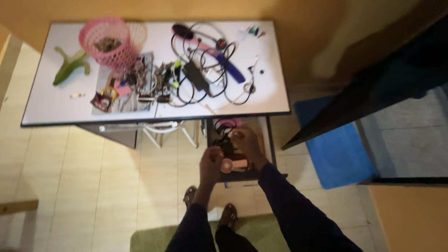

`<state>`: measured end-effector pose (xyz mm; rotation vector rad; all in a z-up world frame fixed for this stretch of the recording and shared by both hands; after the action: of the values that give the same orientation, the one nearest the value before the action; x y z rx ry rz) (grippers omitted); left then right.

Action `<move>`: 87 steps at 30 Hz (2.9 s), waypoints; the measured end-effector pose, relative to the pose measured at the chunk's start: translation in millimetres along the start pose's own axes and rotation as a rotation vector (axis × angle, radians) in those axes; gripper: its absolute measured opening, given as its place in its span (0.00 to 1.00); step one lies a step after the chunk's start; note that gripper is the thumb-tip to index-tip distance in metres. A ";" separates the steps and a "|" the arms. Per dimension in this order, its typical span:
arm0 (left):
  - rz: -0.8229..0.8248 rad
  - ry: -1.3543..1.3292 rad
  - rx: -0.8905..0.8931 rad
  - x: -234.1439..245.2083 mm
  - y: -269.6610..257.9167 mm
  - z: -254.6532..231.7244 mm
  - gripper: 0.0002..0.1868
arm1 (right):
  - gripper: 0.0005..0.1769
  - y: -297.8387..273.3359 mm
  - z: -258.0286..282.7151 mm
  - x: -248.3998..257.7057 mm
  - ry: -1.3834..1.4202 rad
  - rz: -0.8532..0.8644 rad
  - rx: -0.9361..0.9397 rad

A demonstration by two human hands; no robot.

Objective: The person organizes a cluttered table by placing various personal items into a drawer. They handle a red wallet, a pink hairdryer, tangled cables, and other small objects, moving them from the table surface into the open drawer.

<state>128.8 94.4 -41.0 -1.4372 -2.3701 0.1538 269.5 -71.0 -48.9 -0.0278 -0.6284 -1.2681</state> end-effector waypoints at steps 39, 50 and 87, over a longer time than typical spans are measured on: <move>0.033 -0.100 0.381 19.2 291.3 -150.0 0.24 | 0.26 223.7 4.1 -57.8 0.155 0.051 0.036; 0.405 -0.616 0.055 49.6 262.0 -308.2 0.25 | 0.18 236.8 132.6 34.6 -0.065 -0.088 0.550; 0.005 0.514 -0.292 132.2 211.1 -428.5 0.24 | 0.14 230.5 202.4 71.5 0.004 0.012 0.435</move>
<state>404.7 270.3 331.2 -1.3948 -2.0142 -0.5197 400.5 12.2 225.1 0.3292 -0.8875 -1.0973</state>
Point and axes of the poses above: each hand's wrist, its own y-axis towards the middle knuckle, its own x-axis out of the back of the hand, z = x × y, the point moved 5 cm from there along y, towards the middle knuckle, and after that the axes turned 14 degrees about x, right-handed, at the moved point
